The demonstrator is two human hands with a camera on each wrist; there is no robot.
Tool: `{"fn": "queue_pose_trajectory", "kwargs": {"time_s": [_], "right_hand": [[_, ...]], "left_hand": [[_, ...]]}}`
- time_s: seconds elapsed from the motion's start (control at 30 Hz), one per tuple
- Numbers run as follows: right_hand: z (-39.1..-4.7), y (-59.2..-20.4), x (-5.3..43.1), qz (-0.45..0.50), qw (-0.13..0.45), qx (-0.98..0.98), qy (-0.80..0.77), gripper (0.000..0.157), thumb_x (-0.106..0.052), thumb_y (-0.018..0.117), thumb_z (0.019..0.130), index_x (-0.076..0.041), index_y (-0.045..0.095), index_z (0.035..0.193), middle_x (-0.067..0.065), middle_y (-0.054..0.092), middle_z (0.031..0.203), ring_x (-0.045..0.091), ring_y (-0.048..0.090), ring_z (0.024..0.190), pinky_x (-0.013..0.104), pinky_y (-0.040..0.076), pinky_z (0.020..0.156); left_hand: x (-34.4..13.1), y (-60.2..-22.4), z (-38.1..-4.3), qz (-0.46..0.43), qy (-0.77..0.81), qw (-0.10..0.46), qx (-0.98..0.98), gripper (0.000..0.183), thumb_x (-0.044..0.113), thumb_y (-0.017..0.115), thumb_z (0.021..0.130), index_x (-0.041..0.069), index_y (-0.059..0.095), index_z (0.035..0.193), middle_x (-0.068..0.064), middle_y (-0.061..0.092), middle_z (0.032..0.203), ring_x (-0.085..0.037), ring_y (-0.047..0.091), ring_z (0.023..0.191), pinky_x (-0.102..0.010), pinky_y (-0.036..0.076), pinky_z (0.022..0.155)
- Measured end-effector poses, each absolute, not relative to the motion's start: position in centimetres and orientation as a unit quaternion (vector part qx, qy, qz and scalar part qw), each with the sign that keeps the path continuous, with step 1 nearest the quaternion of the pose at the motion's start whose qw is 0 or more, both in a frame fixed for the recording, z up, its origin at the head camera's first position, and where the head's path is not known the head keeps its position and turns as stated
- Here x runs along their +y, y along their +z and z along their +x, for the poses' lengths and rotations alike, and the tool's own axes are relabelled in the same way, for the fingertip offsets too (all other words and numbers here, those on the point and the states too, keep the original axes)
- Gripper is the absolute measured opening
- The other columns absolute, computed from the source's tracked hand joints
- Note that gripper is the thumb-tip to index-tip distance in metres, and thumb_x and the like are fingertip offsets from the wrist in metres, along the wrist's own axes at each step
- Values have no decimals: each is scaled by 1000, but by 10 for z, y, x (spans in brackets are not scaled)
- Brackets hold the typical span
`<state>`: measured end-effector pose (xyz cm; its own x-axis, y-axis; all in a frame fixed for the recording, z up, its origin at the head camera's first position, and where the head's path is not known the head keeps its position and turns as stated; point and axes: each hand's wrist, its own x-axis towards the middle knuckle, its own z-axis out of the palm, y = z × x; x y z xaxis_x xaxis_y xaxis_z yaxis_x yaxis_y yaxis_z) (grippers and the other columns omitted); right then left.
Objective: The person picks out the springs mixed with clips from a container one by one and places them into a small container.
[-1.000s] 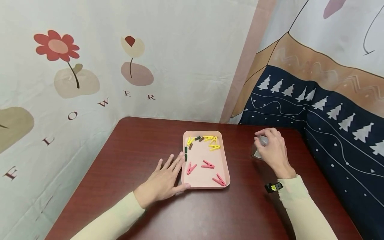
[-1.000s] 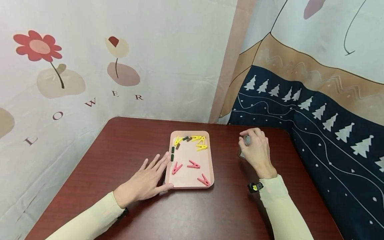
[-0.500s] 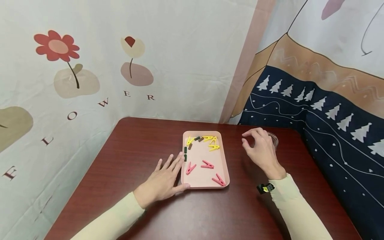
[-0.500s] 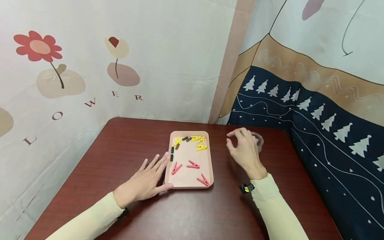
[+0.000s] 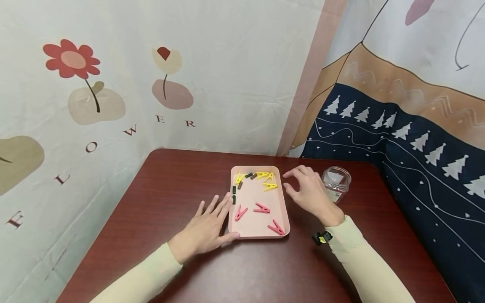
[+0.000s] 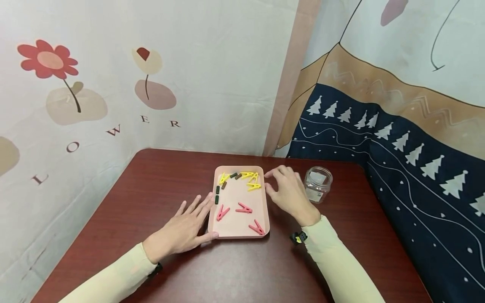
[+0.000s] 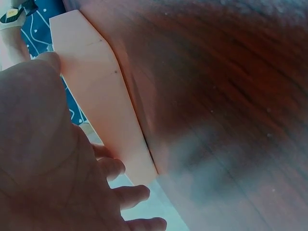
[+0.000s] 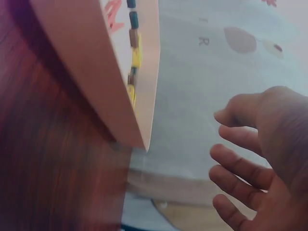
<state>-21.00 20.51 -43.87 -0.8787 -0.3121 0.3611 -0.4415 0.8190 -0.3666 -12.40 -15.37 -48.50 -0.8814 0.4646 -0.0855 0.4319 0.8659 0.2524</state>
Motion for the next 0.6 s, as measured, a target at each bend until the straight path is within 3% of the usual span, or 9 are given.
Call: {"fn": "queue_pose_trajectory", "kwargs": {"time_s": [0.17,0.3,0.4,0.6], "right_hand": [[-214,-437,179,252,105,-942,197,35,-20,94,99,-14,85,132,11,80,132,34,70,126,59,58,111],[-220,-435,151,292,63,-939,173,37,-26,95,99,-16,85,134,10,79,142,32,70,135,59,57,116],[-226,-434,132,321,35,-934,153,41,-30,94,100,-15,84,136,9,80,143,32,71,140,63,54,124],[-244,-439,103,363,-23,-923,125,41,-35,90,103,-16,84,138,6,82,137,27,75,131,61,57,120]], "left_hand": [[-153,-485,-126,235,114,75,962,109,79,59,110,9,26,186,-8,16,198,-49,26,181,-80,25,141],[-153,-485,-127,239,110,76,962,109,79,59,110,8,25,187,-9,16,198,-49,26,181,-80,25,141],[-153,-485,-129,241,106,78,962,110,79,59,111,8,24,187,-9,15,199,-49,25,181,-80,25,141],[-150,-484,-128,244,94,79,962,110,80,59,110,7,26,186,-9,15,198,-49,25,181,-80,23,142]]}}
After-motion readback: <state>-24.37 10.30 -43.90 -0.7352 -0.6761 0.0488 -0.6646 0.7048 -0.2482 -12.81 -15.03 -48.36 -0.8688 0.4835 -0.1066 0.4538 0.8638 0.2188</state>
